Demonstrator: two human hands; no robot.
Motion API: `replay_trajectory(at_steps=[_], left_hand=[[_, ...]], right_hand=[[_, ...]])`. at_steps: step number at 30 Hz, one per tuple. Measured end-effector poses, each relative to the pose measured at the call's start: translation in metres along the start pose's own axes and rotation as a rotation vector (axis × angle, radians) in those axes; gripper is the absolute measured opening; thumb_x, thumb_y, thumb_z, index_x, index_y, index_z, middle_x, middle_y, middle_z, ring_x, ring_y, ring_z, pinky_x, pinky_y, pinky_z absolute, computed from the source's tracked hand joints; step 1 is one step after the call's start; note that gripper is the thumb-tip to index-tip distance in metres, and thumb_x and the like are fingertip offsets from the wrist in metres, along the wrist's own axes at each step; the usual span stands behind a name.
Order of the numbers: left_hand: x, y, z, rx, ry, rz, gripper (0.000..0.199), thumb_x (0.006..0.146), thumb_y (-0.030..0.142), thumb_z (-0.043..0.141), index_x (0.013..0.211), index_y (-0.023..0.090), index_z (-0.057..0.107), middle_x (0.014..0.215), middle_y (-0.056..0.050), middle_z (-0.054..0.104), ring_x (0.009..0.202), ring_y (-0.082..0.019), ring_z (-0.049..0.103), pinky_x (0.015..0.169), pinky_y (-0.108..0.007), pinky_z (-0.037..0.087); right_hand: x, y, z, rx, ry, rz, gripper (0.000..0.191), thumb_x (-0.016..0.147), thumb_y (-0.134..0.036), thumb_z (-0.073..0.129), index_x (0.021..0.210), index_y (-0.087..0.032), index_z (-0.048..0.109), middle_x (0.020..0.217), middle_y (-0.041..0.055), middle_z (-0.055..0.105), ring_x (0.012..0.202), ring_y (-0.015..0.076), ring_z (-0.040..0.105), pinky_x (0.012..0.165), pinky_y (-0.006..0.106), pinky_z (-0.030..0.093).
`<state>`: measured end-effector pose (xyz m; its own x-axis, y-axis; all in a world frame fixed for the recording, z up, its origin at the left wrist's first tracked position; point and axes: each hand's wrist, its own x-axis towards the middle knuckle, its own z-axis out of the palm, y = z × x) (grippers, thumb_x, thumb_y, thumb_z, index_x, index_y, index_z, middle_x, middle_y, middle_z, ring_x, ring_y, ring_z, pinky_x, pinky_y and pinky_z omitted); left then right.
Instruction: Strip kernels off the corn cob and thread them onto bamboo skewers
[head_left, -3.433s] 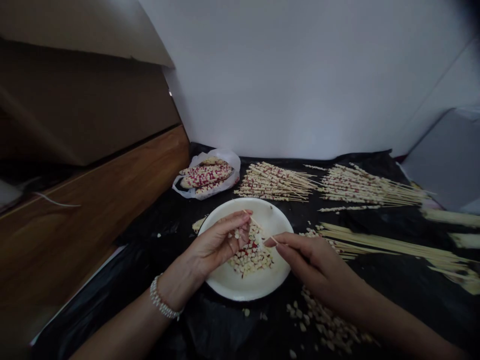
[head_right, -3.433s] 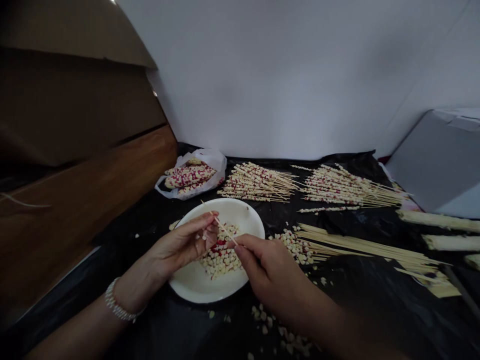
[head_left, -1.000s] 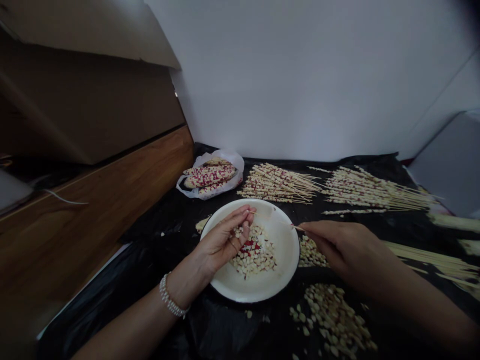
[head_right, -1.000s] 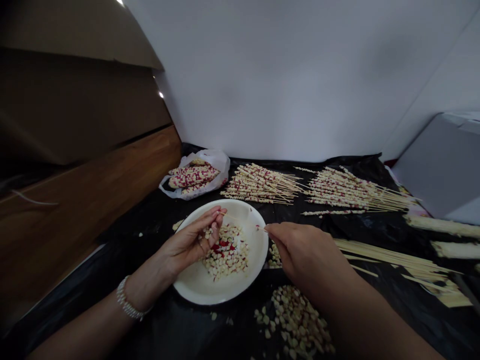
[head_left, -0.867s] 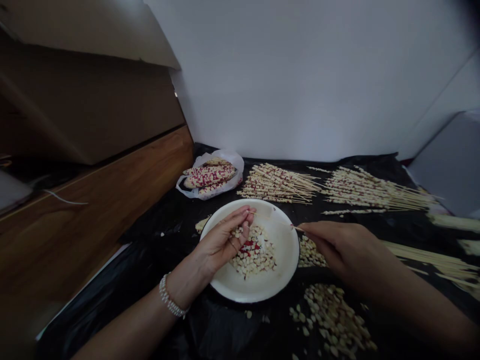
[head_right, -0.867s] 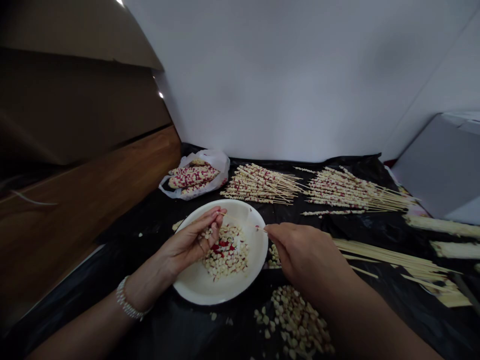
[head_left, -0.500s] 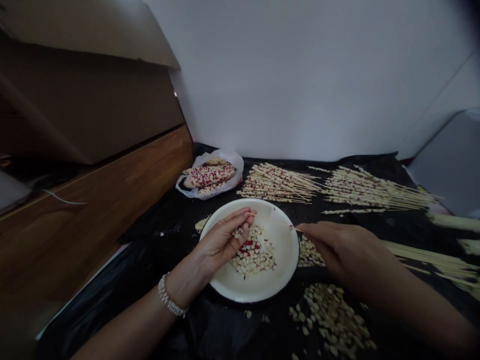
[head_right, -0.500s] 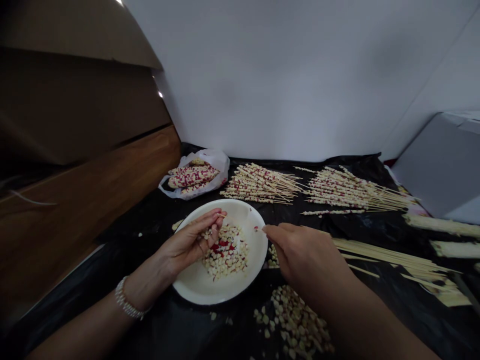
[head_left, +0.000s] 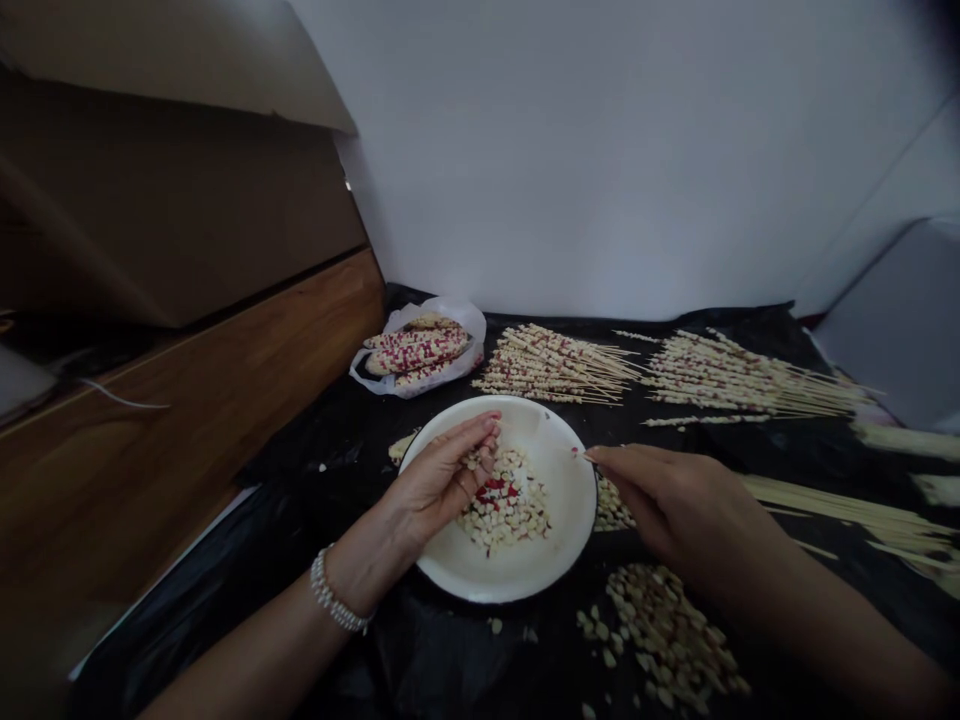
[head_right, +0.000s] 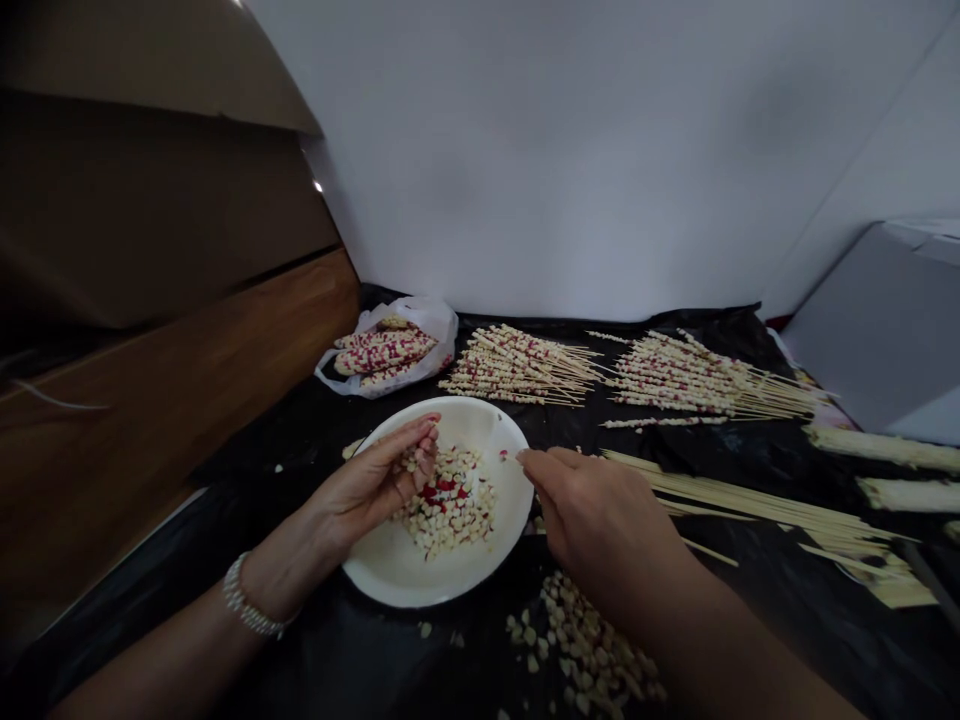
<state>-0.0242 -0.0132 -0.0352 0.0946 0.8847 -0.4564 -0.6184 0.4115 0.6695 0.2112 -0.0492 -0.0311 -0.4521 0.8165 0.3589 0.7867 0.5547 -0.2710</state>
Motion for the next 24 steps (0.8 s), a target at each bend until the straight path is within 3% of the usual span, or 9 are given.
replay_trajectory(at_steps=[6, 11, 18, 21, 24], left_hand=[[-0.005, -0.007, 0.001, 0.068, -0.102, -0.083, 0.008, 0.079, 0.004, 0.068, 0.081, 0.01, 0.073, 0.074, -0.003, 0.068, 0.064, -0.006, 0.061, 0.06, -0.011, 0.05], [-0.01, -0.016, 0.001, 0.159, -0.21, -0.171, 0.012, 0.076, 0.007, 0.073, 0.089, 0.009, 0.074, 0.075, -0.003, 0.069, 0.064, -0.006, 0.061, 0.064, -0.013, 0.049], [-0.012, -0.018, -0.002, 0.205, -0.292, -0.229, 0.015, 0.076, 0.012, 0.075, 0.09, 0.01, 0.074, 0.084, -0.005, 0.072, 0.077, -0.008, 0.066, 0.076, -0.016, 0.049], [-0.01, -0.013, -0.002, 0.115, -0.321, -0.243, 0.028, 0.077, -0.004, 0.06, 0.101, 0.008, 0.071, 0.092, -0.008, 0.073, 0.089, -0.011, 0.068, 0.089, -0.02, 0.049], [-0.005, -0.007, -0.004, 0.037, -0.327, -0.201, 0.051, 0.06, -0.019, 0.044, 0.096, 0.006, 0.07, 0.098, -0.01, 0.073, 0.102, -0.016, 0.067, 0.097, -0.025, 0.048]], right_hand=[[0.0, -0.008, 0.007, 0.075, -0.006, -0.018, 0.029, 0.091, -0.015, 0.039, 0.096, -0.018, 0.067, 0.092, 0.0092, 0.072, 0.086, 0.022, 0.069, 0.079, 0.036, 0.053], [-0.001, -0.015, 0.013, 0.118, -0.026, -0.015, 0.026, 0.091, -0.014, 0.038, 0.091, -0.02, 0.064, 0.085, 0.0062, 0.07, 0.076, 0.02, 0.067, 0.067, 0.032, 0.05], [-0.002, -0.017, 0.018, 0.197, -0.017, -0.028, 0.026, 0.091, -0.013, 0.039, 0.093, -0.02, 0.064, 0.094, 0.0069, 0.071, 0.083, 0.0191, 0.067, 0.076, 0.032, 0.051], [-0.001, -0.013, 0.014, 0.157, 0.016, -0.014, 0.026, 0.092, -0.015, 0.039, 0.095, -0.021, 0.064, 0.097, 0.0069, 0.072, 0.084, 0.0201, 0.068, 0.077, 0.034, 0.052], [0.0, -0.009, 0.007, 0.106, 0.063, -0.016, 0.026, 0.094, -0.018, 0.041, 0.099, -0.021, 0.066, 0.099, 0.0068, 0.073, 0.083, 0.0194, 0.069, 0.078, 0.033, 0.053]])
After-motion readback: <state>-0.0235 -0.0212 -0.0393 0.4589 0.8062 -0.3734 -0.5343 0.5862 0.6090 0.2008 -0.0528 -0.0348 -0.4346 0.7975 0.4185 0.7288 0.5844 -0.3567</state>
